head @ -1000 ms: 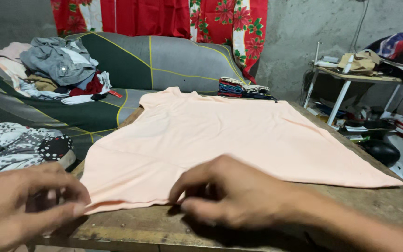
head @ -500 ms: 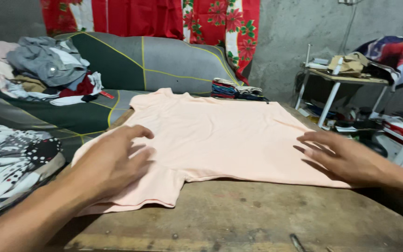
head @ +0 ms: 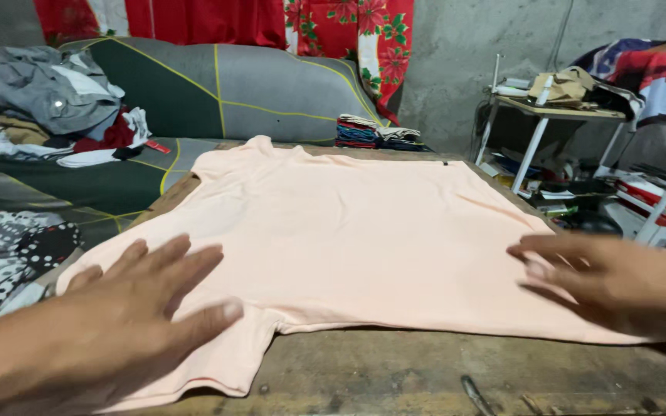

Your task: The person folds a black and green patterned t-shirt on a wooden table, then folds a light pink t-shirt. Both shirts are folded neatly and stacked on a nearby chair.

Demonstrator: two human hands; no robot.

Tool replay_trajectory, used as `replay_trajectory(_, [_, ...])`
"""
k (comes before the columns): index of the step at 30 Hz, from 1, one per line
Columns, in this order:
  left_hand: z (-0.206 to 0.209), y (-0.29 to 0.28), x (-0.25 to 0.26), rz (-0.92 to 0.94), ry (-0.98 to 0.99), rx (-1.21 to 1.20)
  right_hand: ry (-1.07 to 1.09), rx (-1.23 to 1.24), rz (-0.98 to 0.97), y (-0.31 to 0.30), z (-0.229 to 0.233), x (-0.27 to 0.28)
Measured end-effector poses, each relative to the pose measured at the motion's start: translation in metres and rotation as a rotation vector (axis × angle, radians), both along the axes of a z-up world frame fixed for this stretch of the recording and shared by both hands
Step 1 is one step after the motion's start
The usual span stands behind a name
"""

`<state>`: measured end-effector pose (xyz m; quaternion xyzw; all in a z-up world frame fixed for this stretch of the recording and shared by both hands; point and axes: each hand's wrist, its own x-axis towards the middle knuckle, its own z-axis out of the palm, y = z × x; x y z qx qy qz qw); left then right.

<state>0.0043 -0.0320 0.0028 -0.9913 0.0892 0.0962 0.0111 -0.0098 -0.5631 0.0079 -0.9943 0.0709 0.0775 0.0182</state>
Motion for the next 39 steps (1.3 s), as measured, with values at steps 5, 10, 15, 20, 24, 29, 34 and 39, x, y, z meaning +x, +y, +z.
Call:
replay_trajectory(5, [0.024,-0.028,0.057,-0.114,-0.351,-0.353,-0.414,0.108,-0.028,0.001,0.021,0.061])
replay_trajectory(10, [0.031,-0.088,0.119,-0.063,-0.333,-0.531,-0.594,0.447,-0.129,-0.029,0.018,0.142])
replay_trajectory(15, [0.018,-0.211,0.123,-0.635,-0.487,-0.818,-0.603,0.676,-0.143,-0.077,-0.001,0.234])
replay_trajectory(20, [0.002,-0.284,0.107,-0.708,-0.199,-0.771,-0.583,0.654,-0.172,-0.108,-0.006,0.299])
replay_trajectory(24, [0.000,-0.315,0.121,-0.883,-0.149,-0.634,-0.552,0.664,-0.220,-0.116,-0.010,0.331])
replay_trajectory(29, [-0.015,-0.349,0.137,-0.988,-0.146,-0.530,-0.580,0.418,-0.177,-0.115,-0.015,0.358])
replay_trajectory(34, [-0.049,-0.367,0.123,-1.076,-0.140,-0.591,-0.597,0.233,-0.175,-0.110,-0.018,0.374])
replay_trajectory(39, [-0.062,-0.373,0.119,-1.053,-0.134,-0.539,-0.570,0.143,-0.150,-0.116,-0.016,0.380])
